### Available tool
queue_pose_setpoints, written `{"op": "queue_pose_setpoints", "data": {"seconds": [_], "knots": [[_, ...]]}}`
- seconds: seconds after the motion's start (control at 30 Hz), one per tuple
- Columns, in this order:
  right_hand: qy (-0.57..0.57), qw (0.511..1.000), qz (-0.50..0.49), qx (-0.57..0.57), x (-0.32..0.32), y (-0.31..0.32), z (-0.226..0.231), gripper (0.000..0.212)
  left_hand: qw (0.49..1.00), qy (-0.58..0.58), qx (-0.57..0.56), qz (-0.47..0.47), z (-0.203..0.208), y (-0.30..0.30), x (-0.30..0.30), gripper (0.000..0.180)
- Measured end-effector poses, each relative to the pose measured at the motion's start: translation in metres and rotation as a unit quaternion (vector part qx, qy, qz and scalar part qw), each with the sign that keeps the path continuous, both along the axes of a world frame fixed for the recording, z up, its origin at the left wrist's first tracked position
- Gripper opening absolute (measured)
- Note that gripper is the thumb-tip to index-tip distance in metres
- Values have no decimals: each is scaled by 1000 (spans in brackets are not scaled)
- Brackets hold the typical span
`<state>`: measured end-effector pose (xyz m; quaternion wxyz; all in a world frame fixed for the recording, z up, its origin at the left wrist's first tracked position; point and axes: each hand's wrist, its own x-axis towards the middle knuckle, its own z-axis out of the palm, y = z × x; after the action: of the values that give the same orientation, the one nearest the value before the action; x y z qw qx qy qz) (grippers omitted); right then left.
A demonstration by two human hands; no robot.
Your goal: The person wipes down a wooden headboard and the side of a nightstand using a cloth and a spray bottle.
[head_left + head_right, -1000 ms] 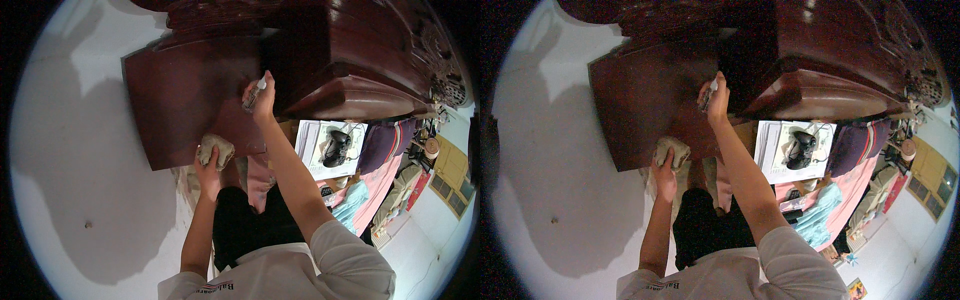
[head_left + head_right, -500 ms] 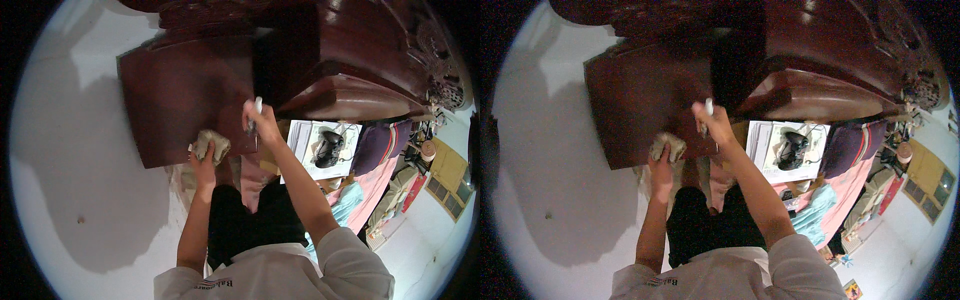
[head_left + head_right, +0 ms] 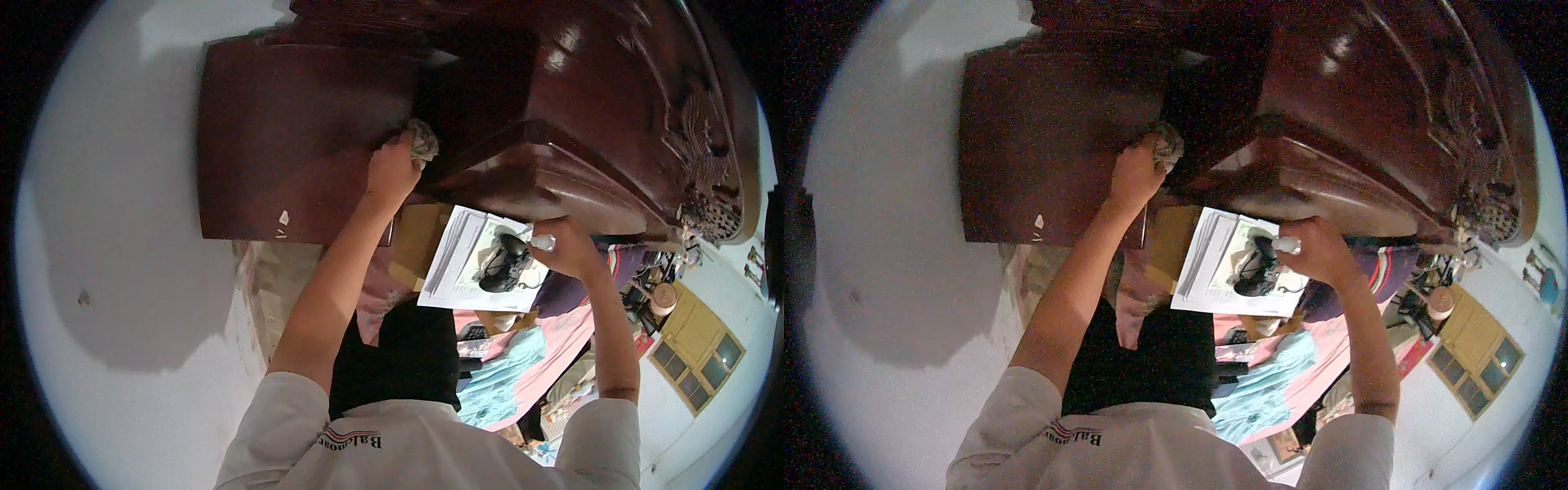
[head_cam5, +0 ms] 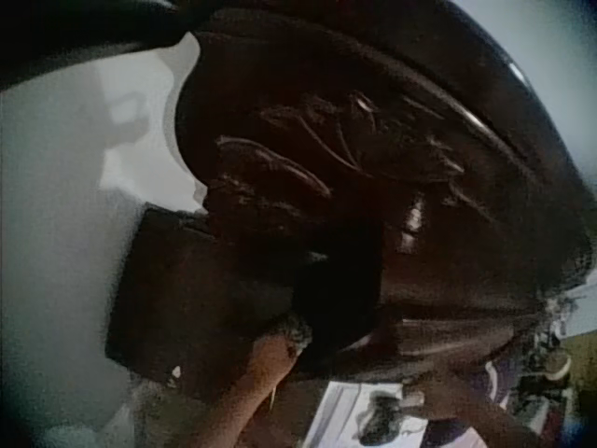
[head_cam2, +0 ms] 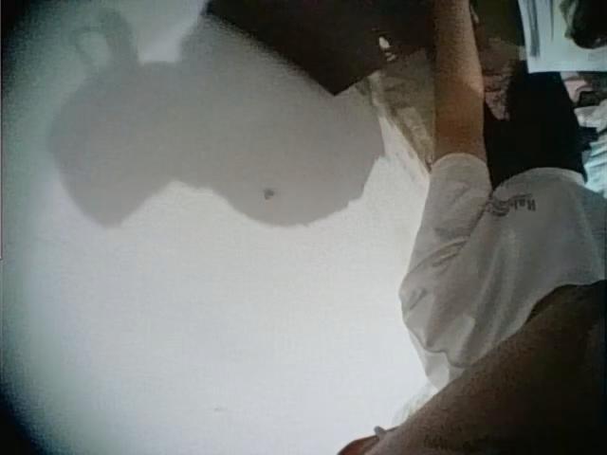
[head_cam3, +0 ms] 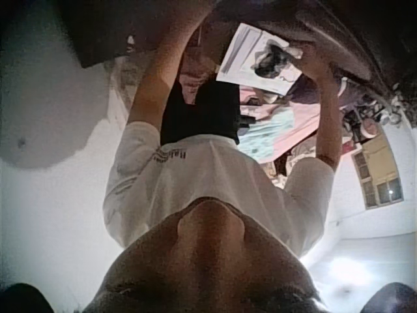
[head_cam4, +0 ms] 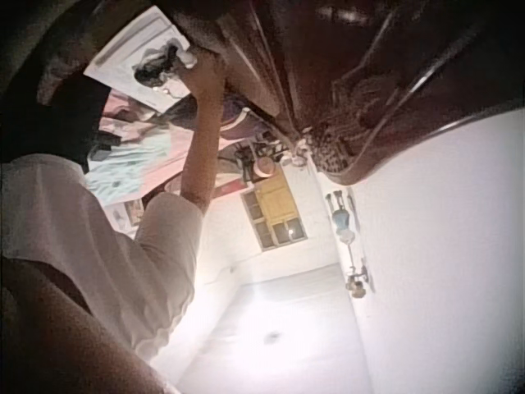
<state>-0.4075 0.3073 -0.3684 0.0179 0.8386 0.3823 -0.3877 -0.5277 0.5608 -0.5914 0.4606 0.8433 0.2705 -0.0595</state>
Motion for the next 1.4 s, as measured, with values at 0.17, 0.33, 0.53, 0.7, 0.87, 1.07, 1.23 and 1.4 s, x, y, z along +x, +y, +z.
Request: {"op": "queue_pose_setpoints", "data": {"seconds": [0.17,0.33,0.53,0.7,0.87,1.07,1.23,1.4], "knots": [[-19,996,55,-73,36,-21,-12,31,992,97,32,-72,-20,-25,34,21],[25,992,55,-107,46,-30,-29,35,992,122,11,20,-47,-33,46,24],[44,987,43,-147,54,-27,-31,43,976,50,-139,162,-43,-45,32,36],[65,989,40,-130,57,-30,-34,42,958,-78,-176,214,8,-58,17,50],[82,989,21,-119,57,-23,-32,40,929,-208,-221,212,81,-50,27,55],[69,992,40,-95,58,-27,-33,40,890,-358,-226,169,148,-29,62,62],[72,989,15,-131,53,-14,-26,41,883,-382,-221,159,129,-28,62,64],[34,993,60,-98,55,-27,-35,42,894,-323,-234,206,60,-43,53,65]]}}
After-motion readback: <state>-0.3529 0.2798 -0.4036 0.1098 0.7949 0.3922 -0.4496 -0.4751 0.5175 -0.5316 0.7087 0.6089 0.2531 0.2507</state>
